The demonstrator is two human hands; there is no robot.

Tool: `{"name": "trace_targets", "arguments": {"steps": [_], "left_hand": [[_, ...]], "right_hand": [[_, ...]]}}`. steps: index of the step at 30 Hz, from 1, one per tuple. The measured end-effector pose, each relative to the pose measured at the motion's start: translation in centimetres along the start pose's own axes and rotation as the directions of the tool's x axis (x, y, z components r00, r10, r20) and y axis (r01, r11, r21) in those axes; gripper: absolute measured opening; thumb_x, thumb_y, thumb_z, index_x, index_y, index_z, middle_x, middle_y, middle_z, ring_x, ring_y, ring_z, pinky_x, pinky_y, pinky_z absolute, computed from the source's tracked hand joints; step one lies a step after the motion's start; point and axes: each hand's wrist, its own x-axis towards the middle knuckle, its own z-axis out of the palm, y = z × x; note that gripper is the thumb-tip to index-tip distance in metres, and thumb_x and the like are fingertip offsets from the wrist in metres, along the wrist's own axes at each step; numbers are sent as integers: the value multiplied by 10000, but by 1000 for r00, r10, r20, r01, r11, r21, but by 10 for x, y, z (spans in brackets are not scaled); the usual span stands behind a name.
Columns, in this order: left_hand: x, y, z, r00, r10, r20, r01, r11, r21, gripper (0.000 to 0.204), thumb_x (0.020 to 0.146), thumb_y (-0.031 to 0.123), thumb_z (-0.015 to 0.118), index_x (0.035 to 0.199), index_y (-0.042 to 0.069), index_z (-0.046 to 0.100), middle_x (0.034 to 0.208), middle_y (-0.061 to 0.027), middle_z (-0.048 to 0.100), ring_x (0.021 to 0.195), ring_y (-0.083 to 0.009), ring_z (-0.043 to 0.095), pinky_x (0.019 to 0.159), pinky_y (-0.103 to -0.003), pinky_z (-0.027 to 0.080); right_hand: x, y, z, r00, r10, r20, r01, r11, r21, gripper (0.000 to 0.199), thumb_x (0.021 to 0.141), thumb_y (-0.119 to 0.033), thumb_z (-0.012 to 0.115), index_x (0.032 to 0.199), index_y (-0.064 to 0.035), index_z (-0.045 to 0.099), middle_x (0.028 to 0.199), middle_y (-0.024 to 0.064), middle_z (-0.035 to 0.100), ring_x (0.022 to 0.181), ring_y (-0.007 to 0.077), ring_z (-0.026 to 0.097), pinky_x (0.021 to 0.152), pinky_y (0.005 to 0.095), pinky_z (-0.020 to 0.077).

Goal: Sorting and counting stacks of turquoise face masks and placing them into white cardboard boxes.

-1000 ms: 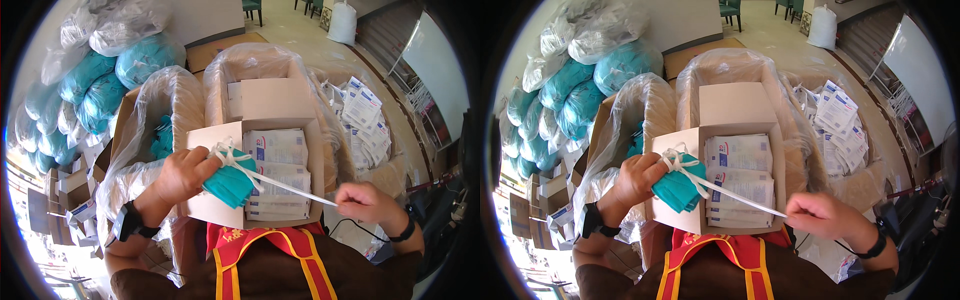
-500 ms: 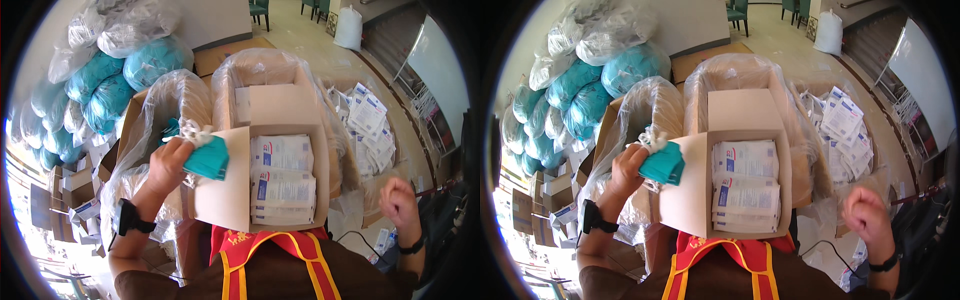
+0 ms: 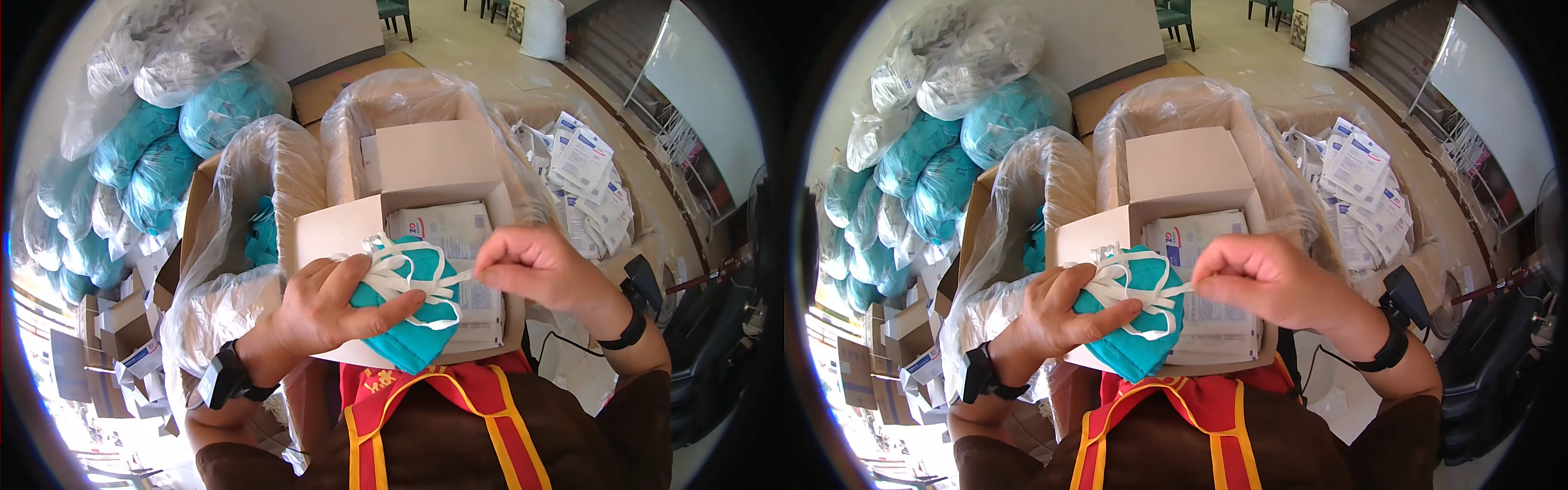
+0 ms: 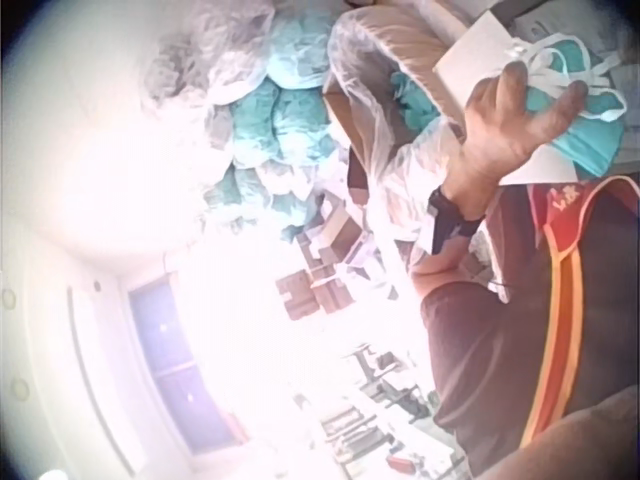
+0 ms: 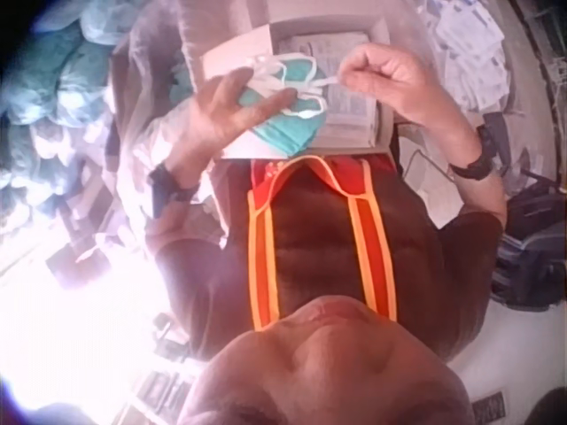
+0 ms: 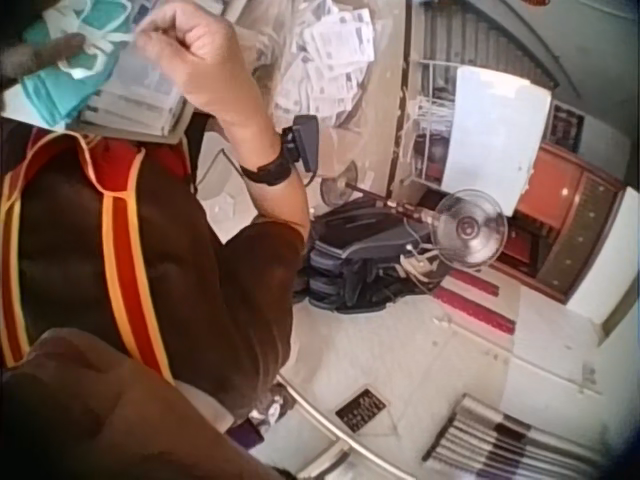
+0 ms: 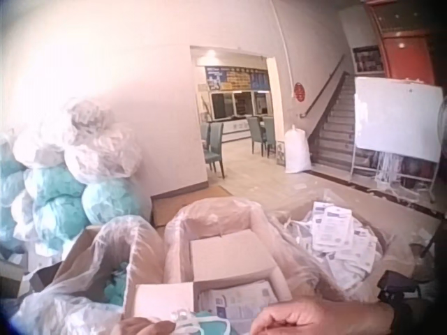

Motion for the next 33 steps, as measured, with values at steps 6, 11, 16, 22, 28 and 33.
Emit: {"name": "trace_targets", "arguments": {"steps": [6, 11, 16, 22, 28, 33], "left_hand": [[6, 2, 4, 999, 36, -30, -36, 999, -12, 523, 648, 312, 745, 1146, 368, 594, 929, -103, 540, 600, -154, 617, 528, -265, 513], [8, 3, 9, 997, 46, -62, -49, 998, -48, 476, 663, 291, 732, 1110, 328, 575, 918, -115, 560, 588, -156, 620, 521, -263, 510], [7, 2, 8, 999, 30, -15, -30, 999, -39, 434, 681, 230, 704, 1089, 275, 565, 905, -116, 564, 595, -172, 623, 512, -270, 504], [8, 1, 9, 999, 36, -25, -37, 998, -47, 447, 664, 225, 701, 1089, 268, 568, 914, -115, 565, 602, -170, 623, 515, -268, 501], [12, 5, 17, 997, 55, -58, -60, 993, -104, 443, 664, 220, 698, 1089, 249, 572, 918, -108, 567, 579, -158, 602, 500, -258, 490], [12, 7, 13, 998, 62, 2, -61, 984, -165, 445, 718, 200, 704, 1137, 177, 556, 945, -154, 574, 610, -222, 627, 503, -312, 504]], "right_hand": [[6, -6, 14, 996, -34, 80, 59, 942, -330, 170, 906, -115, 634, 1064, -54, 614, 787, 62, 667, 660, 95, 596, 621, 249, 459], [6, -15, 16, 993, 61, 100, -16, 916, -402, 137, 902, -116, 638, 1024, -55, 623, 738, 58, 657, 632, 103, 585, 598, 262, 453], [2, -15, 9, 987, -159, 22, 155, 909, -386, 93, 882, -102, 654, 959, -58, 626, 623, 8, 534, 548, 68, 451, 519, 252, 384], [2, -13, 5, 995, -87, 42, 97, 893, -439, 132, 865, -124, 678, 976, -69, 633, 609, 23, 558, 525, 105, 508, 517, 269, 405], [11, -9, 20, 997, -56, 56, 77, 851, -519, 175, 846, -193, 695, 977, -87, 646, 719, 106, 663, 630, 271, 643, 547, 340, 465], [14, -11, 8, 990, -139, 33, 140, 906, -399, 138, 872, -177, 678, 942, -63, 645, 624, 37, 604, 538, 109, 556, 509, 273, 416]]}}
